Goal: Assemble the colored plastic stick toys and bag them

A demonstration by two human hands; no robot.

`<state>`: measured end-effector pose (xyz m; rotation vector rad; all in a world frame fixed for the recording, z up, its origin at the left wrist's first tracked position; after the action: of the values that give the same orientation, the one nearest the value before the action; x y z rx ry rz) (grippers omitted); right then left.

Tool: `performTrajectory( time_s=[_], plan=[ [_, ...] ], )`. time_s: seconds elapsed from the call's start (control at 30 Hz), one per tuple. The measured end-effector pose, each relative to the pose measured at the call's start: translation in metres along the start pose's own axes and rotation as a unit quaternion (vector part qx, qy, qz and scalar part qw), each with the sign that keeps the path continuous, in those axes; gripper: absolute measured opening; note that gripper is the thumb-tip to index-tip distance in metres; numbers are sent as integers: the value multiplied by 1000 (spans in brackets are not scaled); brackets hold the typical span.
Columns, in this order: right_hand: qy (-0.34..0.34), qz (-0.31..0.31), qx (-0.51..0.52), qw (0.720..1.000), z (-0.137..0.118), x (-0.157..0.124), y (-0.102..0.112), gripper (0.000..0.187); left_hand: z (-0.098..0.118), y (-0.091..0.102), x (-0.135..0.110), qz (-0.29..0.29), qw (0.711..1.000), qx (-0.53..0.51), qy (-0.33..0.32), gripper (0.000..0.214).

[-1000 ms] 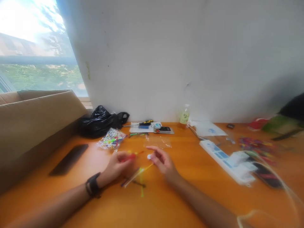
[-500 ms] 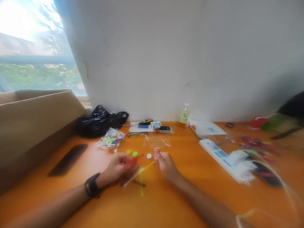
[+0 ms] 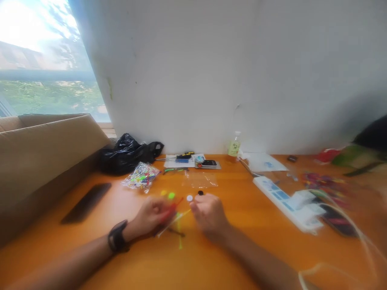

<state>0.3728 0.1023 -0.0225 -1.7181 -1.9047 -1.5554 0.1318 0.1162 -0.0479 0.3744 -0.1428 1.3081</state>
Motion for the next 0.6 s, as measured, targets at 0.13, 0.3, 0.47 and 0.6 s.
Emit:
performTrajectory(
  time_s=[0.13,0.3,0.47,0.6],
  plan=[
    [-19,2,17,1000,-2,0,3,38,1,0,-1,-10,1000,7,-5,49],
    [-7,-62,-21,998,-3,1,-2,33,3,-1,-1,-8,1000,10,-6,48],
    [104,26,-107,988,5,0,-2,58,6,-1,0,-24,1000,-4,2,49],
    [111,63,-92,988,5,-1,0,52,4,-1,-1,-18,1000,-14,7,48]
  ],
)
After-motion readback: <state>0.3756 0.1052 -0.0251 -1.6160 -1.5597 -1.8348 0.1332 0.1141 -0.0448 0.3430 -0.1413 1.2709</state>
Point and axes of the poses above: each hand's wrist, its own x-axis towards the middle knuckle, its own y-axis out of the back of the hand, z = x × y, the point moved 1 cm from there along x, towards the middle knuckle, and after that the axes turned 6 degrees about z, right-handed, at the moved point
